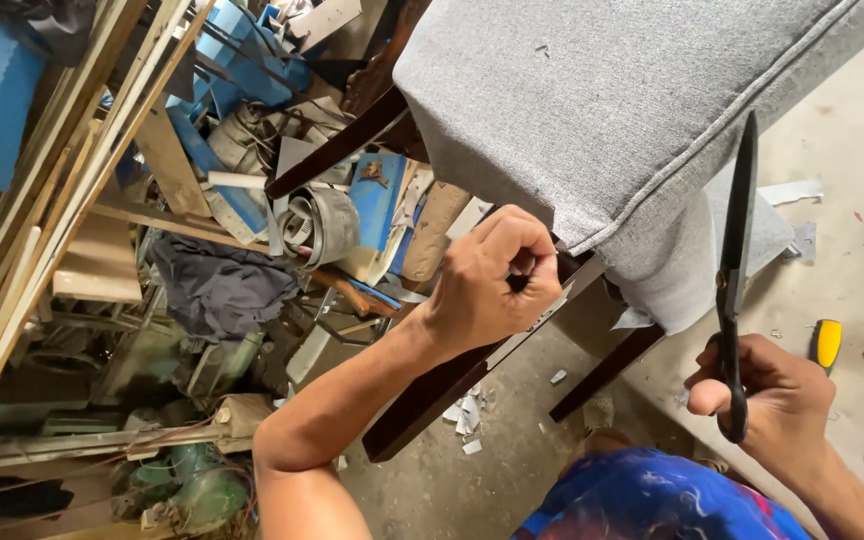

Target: Trimming excess fabric with scissors and stapling it to a wooden chair frame using a pneumatic stapler.

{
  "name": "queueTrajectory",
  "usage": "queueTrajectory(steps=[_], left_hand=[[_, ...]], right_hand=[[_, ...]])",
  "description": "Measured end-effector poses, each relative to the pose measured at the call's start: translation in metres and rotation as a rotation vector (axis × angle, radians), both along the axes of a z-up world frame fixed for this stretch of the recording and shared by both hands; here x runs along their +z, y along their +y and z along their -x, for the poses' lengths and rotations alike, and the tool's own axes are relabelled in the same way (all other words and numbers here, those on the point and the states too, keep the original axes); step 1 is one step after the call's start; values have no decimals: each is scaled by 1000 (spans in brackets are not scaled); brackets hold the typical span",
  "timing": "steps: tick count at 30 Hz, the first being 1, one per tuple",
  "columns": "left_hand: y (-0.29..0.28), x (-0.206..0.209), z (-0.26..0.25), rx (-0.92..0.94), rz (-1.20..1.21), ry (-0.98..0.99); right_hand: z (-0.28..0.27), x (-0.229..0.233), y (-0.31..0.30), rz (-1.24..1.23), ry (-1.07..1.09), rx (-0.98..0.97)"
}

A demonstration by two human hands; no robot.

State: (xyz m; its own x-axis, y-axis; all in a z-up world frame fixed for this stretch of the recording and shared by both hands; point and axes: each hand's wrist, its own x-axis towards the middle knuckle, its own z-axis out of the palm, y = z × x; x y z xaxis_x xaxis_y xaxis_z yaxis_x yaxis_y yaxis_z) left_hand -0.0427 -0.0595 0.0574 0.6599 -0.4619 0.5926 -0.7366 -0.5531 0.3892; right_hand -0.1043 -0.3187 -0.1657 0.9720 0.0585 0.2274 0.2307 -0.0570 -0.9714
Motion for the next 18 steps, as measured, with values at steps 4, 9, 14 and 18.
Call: queueTrajectory(steps=[4, 9, 14, 18], left_hand=[[4, 5, 7, -13, -28, -108], [-2, 0, 8, 3, -9, -156], [-6, 0, 4, 17, -5, -165], [-12, 5, 2, 29, -22, -190]], right_hand=[[2, 6, 2, -24, -21, -9], [7, -9, 6, 1, 34, -9], [13, -4, 7, -50, 87, -17], [17, -7, 4, -43, 116, -6]])
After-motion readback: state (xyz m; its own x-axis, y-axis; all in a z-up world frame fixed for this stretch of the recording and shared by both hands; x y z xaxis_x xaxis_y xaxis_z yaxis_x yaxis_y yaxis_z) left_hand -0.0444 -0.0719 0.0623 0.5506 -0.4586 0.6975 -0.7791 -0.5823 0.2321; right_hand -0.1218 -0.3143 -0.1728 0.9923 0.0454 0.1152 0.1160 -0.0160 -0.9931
